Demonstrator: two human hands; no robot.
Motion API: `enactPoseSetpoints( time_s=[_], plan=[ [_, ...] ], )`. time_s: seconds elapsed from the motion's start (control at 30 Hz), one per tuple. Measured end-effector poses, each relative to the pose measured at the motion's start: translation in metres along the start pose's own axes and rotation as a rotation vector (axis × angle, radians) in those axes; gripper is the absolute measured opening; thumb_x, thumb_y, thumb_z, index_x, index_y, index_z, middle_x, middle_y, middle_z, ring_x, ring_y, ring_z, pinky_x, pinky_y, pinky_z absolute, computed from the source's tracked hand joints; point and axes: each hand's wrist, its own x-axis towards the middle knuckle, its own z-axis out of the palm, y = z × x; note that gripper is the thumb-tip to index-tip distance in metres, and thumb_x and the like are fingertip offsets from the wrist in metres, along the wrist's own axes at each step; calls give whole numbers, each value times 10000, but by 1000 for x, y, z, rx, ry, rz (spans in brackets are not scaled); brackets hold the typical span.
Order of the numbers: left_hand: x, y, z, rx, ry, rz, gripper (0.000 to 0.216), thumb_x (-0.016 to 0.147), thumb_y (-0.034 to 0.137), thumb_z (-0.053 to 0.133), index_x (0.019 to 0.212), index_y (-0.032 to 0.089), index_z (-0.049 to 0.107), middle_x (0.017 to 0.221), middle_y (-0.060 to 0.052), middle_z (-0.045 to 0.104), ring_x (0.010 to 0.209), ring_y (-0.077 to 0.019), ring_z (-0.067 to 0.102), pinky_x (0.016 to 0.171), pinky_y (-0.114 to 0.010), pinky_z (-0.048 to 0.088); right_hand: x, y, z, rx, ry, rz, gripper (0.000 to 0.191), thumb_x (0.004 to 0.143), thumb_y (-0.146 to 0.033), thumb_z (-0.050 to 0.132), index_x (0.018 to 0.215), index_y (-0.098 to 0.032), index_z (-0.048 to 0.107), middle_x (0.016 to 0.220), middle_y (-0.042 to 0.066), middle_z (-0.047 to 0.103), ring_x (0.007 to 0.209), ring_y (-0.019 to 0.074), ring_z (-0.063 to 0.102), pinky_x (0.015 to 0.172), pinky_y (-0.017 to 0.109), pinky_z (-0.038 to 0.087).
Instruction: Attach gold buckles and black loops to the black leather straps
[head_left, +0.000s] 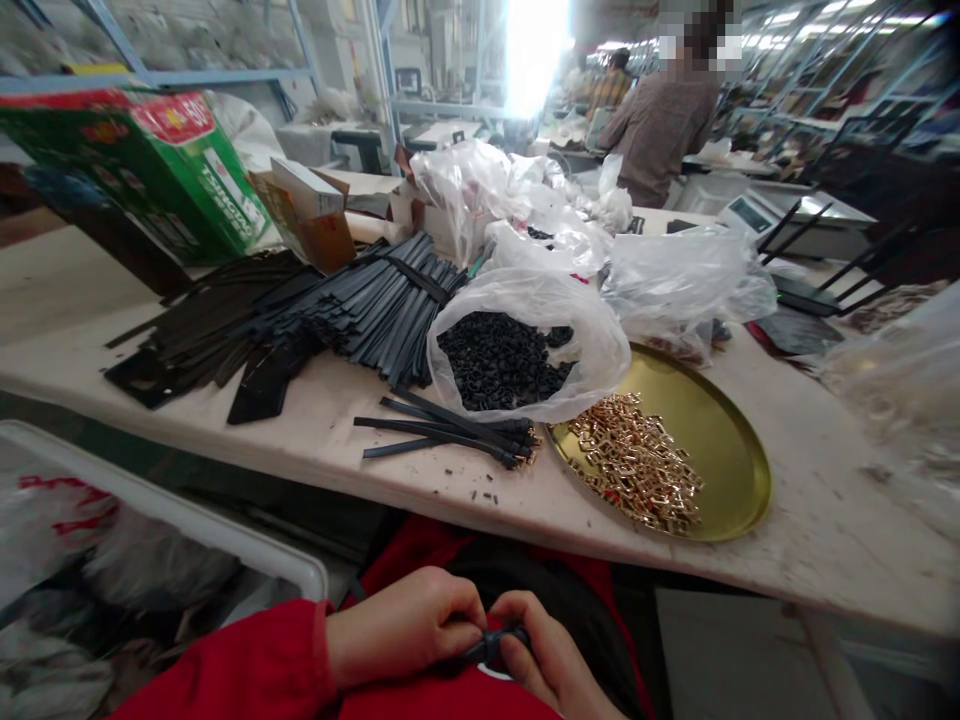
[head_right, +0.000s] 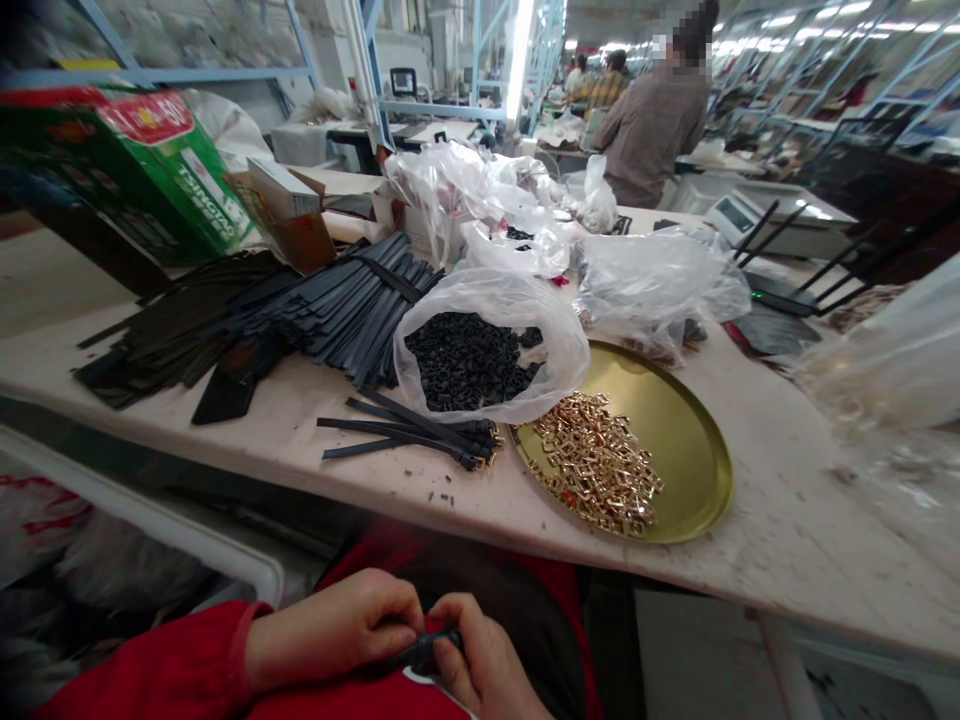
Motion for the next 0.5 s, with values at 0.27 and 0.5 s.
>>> enactPoseSetpoints(
  time_s=[0.27, 0.5],
  plan=[
    [-4, 8, 3, -184, 35, -92, 238, 789, 260, 448, 816, 156, 661, 715, 5, 647, 608, -96, 531, 514, -153, 356, -6, 8, 6, 15, 63, -44, 222, 903, -342, 336, 1051, -208, 433, 729, 0, 592, 604, 115, 555, 552, 196, 436],
    [-9, 10, 0, -158, -22, -78, 227, 760, 249, 464, 867, 171, 648, 741, -2, 669, 601, -117, 556, 505, -175, 361, -1, 7, 10, -152, 210, -106, 196, 878, -267, 354, 1060, -212, 403, 705, -6, 633, 586, 121, 611, 509, 175, 453]
  ],
)
